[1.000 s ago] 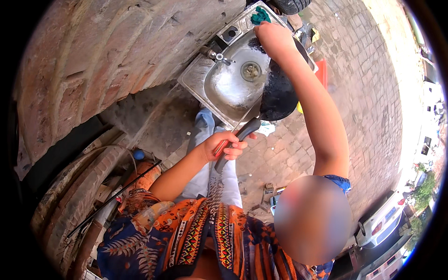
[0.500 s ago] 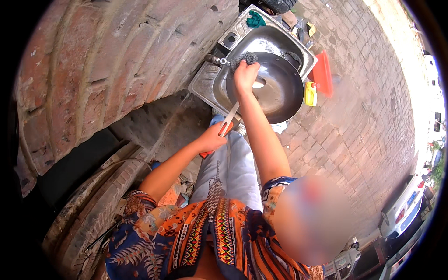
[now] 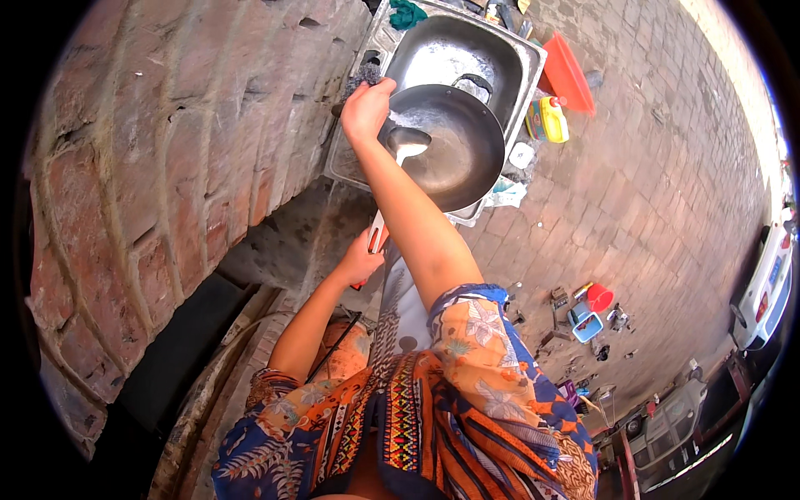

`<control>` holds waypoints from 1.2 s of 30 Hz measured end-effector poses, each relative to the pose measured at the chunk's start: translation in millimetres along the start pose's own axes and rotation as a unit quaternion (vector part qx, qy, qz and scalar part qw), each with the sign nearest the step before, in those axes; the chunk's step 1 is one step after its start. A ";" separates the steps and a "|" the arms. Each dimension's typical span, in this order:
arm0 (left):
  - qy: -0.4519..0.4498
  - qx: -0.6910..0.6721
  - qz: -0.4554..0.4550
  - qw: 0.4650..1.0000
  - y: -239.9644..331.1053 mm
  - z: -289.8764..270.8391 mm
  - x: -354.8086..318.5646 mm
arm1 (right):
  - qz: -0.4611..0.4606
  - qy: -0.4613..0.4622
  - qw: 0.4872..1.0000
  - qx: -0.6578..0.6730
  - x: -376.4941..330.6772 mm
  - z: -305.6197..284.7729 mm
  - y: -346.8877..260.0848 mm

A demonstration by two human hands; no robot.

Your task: The person washes a wok outdoors, then moves indoors to chop green onions and tomatoes. They add oil to the wok on a stove and pour in a beaten egg mixture, stirring it as it cooks.

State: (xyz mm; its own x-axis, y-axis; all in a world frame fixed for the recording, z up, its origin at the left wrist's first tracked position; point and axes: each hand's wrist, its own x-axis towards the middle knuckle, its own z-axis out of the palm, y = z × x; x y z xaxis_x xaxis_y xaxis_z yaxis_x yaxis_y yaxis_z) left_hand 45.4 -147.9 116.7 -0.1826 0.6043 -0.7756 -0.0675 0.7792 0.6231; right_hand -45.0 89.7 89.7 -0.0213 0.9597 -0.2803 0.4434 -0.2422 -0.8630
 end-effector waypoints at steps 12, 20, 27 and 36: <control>0.008 -0.008 0.068 0.998 -2.0 -5.2 1.7 | -0.017 -0.041 0.999 -0.002 -0.4 2.5 2.1; 0.004 -0.026 0.023 0.999 4.0 -7.2 1.0 | -0.008 -0.067 0.998 -0.009 2.2 -2.6 1.2; 0.029 0.012 0.039 0.999 -0.6 -2.3 -5.0 | -0.010 -0.073 0.997 0.004 3.9 -3.2 2.0; 0.009 0.003 -0.045 0.999 -1.5 -1.2 -9.8 | -0.051 -0.039 0.997 0.050 10.0 1.9 10.7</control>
State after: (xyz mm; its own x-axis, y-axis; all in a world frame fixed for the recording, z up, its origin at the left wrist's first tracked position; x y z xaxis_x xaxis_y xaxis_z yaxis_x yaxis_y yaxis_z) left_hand 46.0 -155.2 123.4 -0.1927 0.5293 -0.8263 -0.0780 0.8311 0.5506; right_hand -42.1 96.4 76.8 -0.1328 0.9668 -0.2183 0.3441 -0.1616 -0.9249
